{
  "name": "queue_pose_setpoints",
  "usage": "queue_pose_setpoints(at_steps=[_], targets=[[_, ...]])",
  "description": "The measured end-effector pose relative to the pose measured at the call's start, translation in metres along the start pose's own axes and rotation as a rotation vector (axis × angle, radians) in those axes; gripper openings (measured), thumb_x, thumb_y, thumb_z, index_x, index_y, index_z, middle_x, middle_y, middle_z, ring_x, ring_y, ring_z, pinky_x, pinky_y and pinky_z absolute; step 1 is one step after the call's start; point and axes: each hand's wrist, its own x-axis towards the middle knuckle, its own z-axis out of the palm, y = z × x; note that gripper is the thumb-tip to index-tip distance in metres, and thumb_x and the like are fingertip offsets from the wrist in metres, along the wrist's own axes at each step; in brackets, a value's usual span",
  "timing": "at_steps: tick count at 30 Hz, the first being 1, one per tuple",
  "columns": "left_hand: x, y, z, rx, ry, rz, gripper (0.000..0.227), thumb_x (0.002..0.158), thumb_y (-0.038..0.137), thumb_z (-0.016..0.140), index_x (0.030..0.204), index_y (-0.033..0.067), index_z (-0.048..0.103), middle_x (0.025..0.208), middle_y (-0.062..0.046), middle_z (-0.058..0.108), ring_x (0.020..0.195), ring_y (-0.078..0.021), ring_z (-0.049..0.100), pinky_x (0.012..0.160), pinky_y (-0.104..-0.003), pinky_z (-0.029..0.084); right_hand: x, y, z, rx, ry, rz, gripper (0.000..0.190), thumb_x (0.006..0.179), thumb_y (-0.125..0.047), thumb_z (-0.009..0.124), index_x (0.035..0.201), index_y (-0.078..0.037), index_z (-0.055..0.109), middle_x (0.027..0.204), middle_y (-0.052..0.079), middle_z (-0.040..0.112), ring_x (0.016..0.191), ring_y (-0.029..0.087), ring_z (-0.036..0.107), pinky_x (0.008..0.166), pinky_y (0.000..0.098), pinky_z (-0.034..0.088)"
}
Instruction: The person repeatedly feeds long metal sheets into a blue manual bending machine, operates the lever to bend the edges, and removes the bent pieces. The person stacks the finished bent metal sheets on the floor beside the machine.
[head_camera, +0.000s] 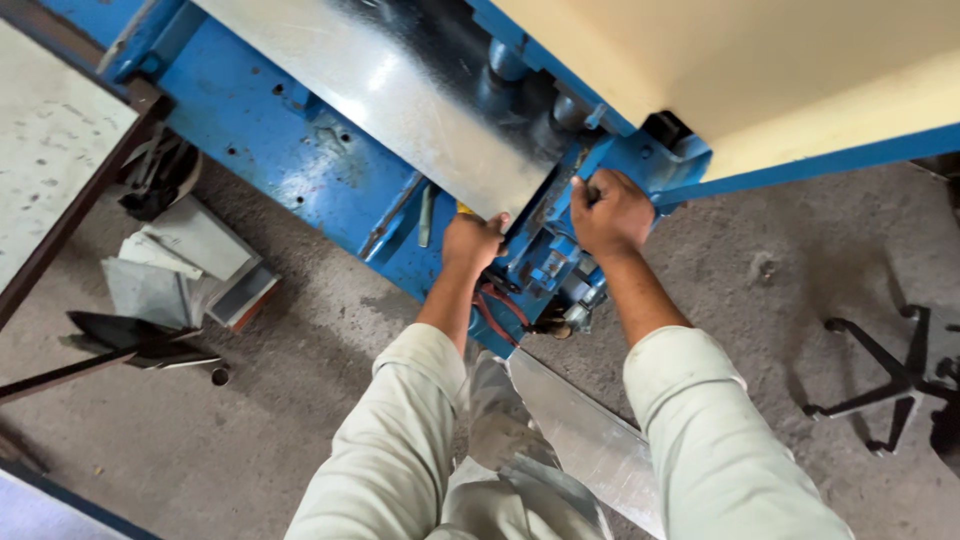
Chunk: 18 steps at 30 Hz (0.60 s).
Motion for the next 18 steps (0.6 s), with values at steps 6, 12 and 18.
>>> queue_pose_setpoints(at_steps=[6,12,18], targets=[[0.025,-0.025,0.019,-0.276,-0.01,0.08,0.046,0.092,0.037,0.075,0.067,-0.0015,0.068,0.061,-0.009,0.071,0.052,-0.0163,0.072,0.05,-0.032,0.056,0.002,-0.003,-0.002,0.018,0.029,0.0,0.031,0.089,-0.028,0.077,0.07,-0.012,0.058,0.076,0.007,0.064,0.072,0.034,0.063,0.061,0.0485,0.048],[0.024,-0.027,0.014,-0.146,0.015,0.124,0.046,0.094,0.037,0.074,0.067,0.0002,0.069,0.057,-0.009,0.07,0.05,-0.0162,0.071,0.046,-0.027,0.049,0.001,-0.009,-0.008,0.042,0.005,0.046,0.035,0.091,-0.029,0.076,0.07,-0.01,0.055,0.075,0.007,0.061,0.07,0.032,0.061,0.06,0.0474,0.048],[0.014,-0.017,0.008,-0.18,-0.02,0.088,0.046,0.096,0.036,0.073,0.069,-0.0009,0.068,0.059,-0.01,0.069,0.05,-0.0169,0.069,0.043,-0.028,0.045,0.002,-0.012,-0.012,0.045,-0.033,0.071,0.038,0.092,-0.029,0.075,0.068,-0.011,0.051,0.071,0.005,0.058,0.065,0.03,0.06,0.056,0.0467,0.047]])
